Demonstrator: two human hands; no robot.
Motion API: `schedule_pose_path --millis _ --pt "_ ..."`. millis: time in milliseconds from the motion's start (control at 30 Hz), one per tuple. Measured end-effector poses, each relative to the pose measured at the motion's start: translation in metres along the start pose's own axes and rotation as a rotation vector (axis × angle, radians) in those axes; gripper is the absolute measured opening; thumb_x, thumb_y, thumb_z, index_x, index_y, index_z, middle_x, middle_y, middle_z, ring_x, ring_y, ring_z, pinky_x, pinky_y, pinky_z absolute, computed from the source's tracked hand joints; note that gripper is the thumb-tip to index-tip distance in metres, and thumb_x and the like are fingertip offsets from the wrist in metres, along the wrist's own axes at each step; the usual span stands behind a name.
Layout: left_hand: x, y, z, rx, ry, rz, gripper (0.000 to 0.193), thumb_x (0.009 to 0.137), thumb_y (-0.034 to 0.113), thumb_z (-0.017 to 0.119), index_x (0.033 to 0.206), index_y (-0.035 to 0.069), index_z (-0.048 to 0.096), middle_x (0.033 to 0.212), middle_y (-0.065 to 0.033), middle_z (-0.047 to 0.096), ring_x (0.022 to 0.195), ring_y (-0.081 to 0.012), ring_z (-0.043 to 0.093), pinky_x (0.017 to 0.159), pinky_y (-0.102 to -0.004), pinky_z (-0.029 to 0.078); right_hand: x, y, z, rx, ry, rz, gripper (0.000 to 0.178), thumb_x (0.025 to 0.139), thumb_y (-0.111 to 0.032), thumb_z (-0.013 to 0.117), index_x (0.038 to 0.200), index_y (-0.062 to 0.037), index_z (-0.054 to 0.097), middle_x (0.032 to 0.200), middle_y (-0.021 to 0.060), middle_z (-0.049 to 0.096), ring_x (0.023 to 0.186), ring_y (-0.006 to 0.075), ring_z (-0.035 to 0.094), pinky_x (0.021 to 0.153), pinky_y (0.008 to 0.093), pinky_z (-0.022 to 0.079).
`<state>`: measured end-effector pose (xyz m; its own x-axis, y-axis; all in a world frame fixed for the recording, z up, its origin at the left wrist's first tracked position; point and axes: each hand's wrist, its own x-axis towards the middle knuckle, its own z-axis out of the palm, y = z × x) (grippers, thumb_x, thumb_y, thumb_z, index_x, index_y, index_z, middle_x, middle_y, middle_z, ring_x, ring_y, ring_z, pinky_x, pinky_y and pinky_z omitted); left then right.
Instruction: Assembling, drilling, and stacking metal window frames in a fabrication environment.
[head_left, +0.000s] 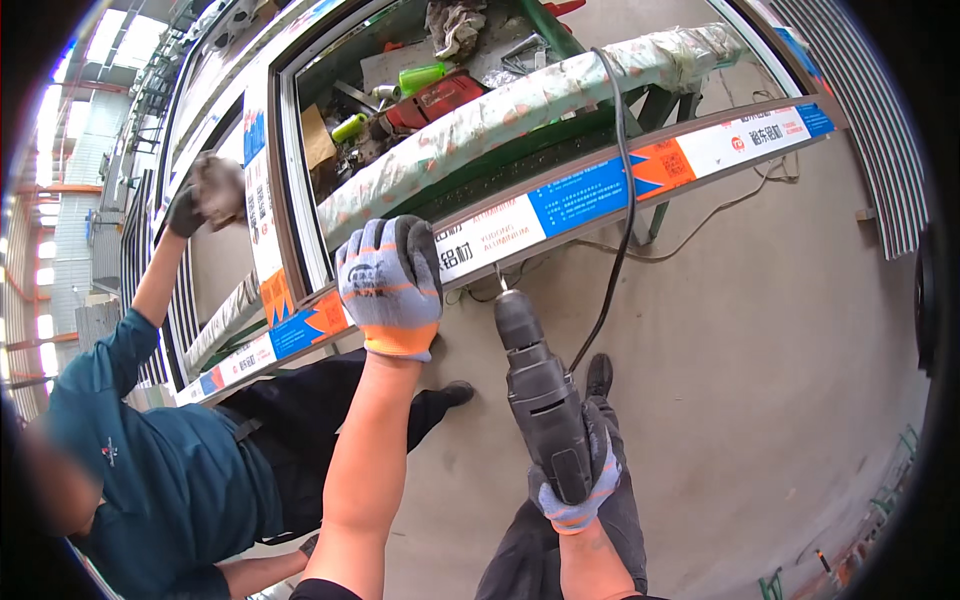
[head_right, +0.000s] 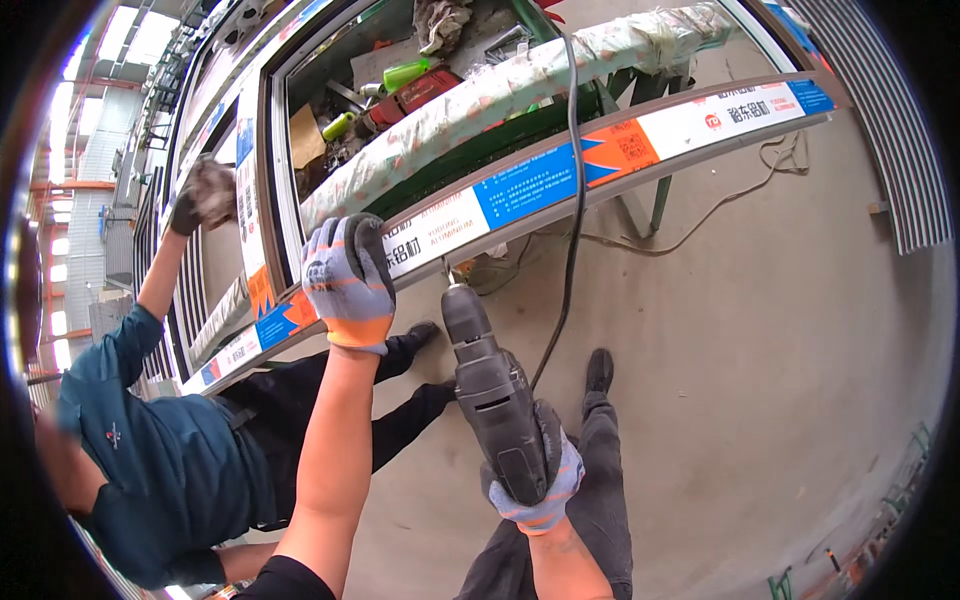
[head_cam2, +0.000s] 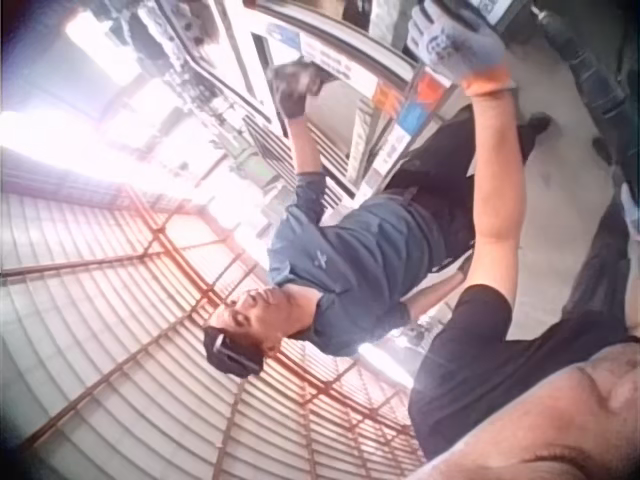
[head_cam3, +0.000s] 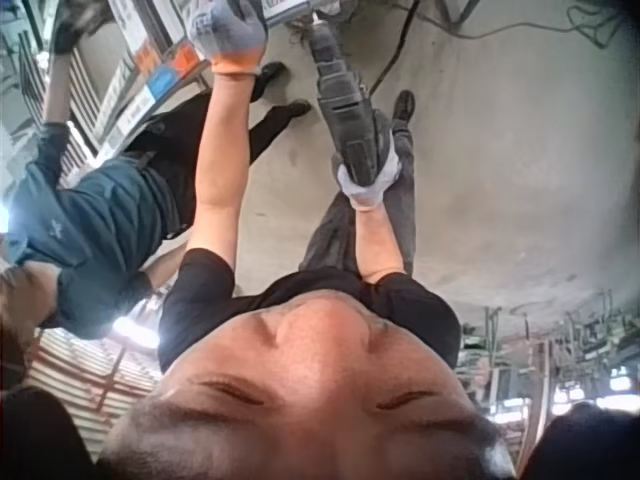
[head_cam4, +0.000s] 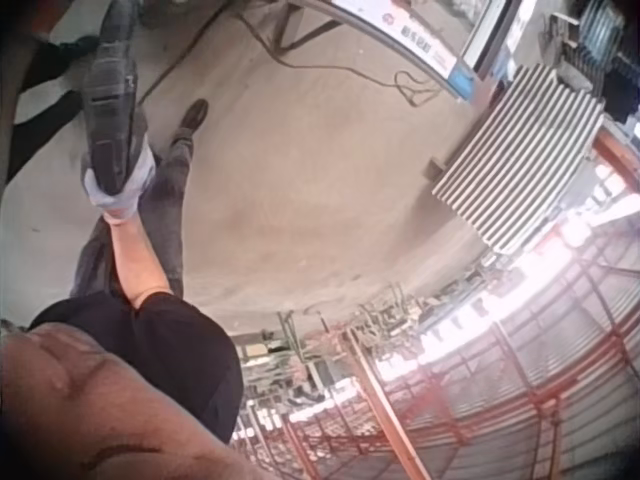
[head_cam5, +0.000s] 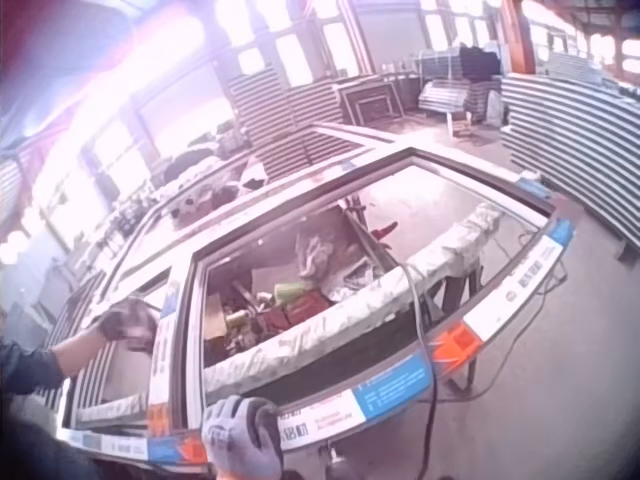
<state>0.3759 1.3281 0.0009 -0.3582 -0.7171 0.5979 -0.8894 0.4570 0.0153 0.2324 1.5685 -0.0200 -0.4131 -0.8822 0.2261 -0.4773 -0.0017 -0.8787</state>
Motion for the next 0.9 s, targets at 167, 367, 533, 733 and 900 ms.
schedule_pose_path --millis 167,367,533,733,900 --pt "0.001 -0.005 -0.004 0.014 0.003 -0.011 0.015 0.087 0.017 0.058 0.095 0.006 0.064 0.093 -0.015 0.062 0.089 -0.0365 0.058 0.083 -0.0453 0.044 -0.001 0.003 -0.004 0.061 -0.032 0.025 0.069 0.06 -0.019 0.073 0.122 0.009 0.058 0.11 0.0223 0.066 0.083 0.0364 0.069 0.077 0.0386 0.057" --pt "-0.004 -0.009 0.002 -0.051 -0.126 -0.077 0.02 0.083 0.015 0.059 0.1 0.006 0.065 0.098 -0.017 0.063 0.092 -0.0386 0.059 0.087 -0.0469 0.044 0.002 0.005 -0.004 0.02 -0.02 0.013 0.073 0.058 -0.02 0.074 0.122 0.0091 0.057 0.105 0.02 0.067 0.083 0.0352 0.069 0.077 0.0388 0.057" --pt "0.0 -0.004 -0.001 -0.064 -0.131 -0.08 0.018 0.084 0.013 0.059 0.099 0.006 0.065 0.097 -0.0167 0.063 0.091 -0.0385 0.059 0.085 -0.0468 0.045 0.002 0.013 -0.004 0.003 -0.064 0.02 0.075 0.058 -0.021 0.075 0.123 0.0098 0.055 0.103 0.019 0.067 0.081 0.0354 0.069 0.076 0.039 0.057" --pt "0.004 -0.002 -0.003 -0.073 -0.115 -0.08 0.012 0.089 0.015 0.058 0.094 0.006 0.065 0.09 -0.015 0.062 0.086 -0.0373 0.059 0.081 -0.0458 0.045 0.001 0.015 -0.002 0.056 -0.04 0.046 0.073 0.06 -0.023 0.074 0.122 0.0105 0.055 0.099 0.0184 0.067 0.076 0.0345 0.068 0.073 0.0391 0.056" --pt "0.003 -0.002 -0.001 -0.058 -0.058 -0.051 0.011 0.088 0.015 0.058 0.092 0.006 0.065 0.088 -0.0145 0.061 0.085 -0.0361 0.059 0.079 -0.0451 0.045 -0.001 0.018 -0.004 0.064 -0.064 0.053 0.075 0.061 -0.026 0.074 0.123 0.0104 0.055 0.098 0.0181 0.067 0.075 0.0344 0.068 0.072 0.0396 0.056"
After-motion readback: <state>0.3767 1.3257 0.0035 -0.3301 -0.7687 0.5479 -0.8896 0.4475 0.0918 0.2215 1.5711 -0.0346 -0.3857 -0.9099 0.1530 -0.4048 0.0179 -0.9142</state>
